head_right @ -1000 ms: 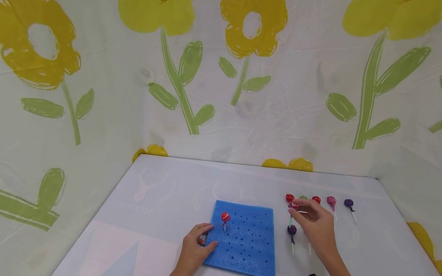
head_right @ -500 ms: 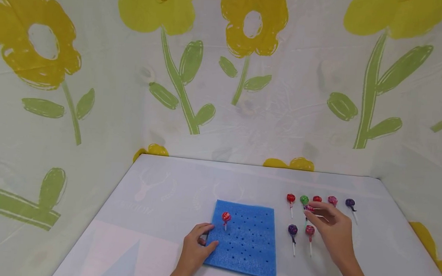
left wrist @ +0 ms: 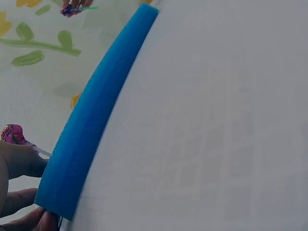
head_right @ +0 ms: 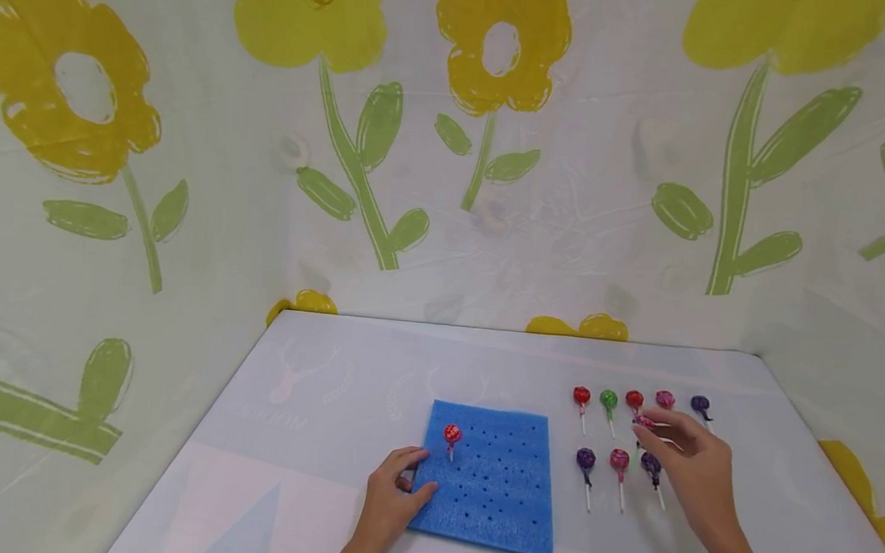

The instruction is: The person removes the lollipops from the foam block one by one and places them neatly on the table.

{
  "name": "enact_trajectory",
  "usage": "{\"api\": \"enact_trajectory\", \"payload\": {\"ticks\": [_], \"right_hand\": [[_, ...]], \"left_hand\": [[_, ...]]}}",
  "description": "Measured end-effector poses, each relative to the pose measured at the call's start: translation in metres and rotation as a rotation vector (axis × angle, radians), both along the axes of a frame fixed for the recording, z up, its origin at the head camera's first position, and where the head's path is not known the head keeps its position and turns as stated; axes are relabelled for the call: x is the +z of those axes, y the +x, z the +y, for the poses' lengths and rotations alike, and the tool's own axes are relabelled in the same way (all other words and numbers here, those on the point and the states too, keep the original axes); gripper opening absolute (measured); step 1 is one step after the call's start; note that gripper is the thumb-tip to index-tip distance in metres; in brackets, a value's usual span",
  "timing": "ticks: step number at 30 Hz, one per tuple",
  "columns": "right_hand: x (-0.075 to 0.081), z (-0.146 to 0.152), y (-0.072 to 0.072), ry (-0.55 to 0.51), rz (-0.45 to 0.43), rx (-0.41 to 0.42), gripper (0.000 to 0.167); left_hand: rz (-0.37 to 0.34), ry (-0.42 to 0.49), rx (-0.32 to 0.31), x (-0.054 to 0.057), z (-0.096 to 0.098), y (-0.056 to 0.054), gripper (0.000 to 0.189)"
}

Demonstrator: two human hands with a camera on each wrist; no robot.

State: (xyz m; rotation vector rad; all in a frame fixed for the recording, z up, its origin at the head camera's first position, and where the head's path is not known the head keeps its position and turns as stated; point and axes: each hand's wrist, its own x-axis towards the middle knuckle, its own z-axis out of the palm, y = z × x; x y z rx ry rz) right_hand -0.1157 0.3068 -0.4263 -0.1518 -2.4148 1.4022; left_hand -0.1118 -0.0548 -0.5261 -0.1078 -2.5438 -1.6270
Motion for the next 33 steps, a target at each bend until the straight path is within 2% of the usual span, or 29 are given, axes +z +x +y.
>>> {"api": "enact_trajectory", "payload": {"ticks": [9, 16, 21, 28, 33], "right_hand": [[-0.003, 0.014, 0.003, -0.041, -0.012, -0.024, 0.03], [-0.009, 0.024, 0.003, -0.036, -0.067, -0.067, 0.033], [-0.011, 0.031, 0.003, -0.065, -0.088, -0.077, 0.033], [-0.015, 0.037, 0.002, -0.022, -0.173, -0.123, 0.04], [-0.019, 0.042, 0.001, -0.012, -0.185, -0.142, 0.04]], "left_hand": [[-0.018, -0.015, 0.022, -0.001, 0.002, 0.0, 0.041], [-0.034, -0.009, 0.023, 0.0, 0.003, 0.0, 0.042], [0.003, 0.001, 0.0, 0.002, 0.001, 0.001, 0.043], [0.025, 0.035, -0.024, -0.001, -0.002, -0.001, 0.043], [0.04, 0.035, -0.026, -0.002, -0.002, -0.001, 0.042]]}}
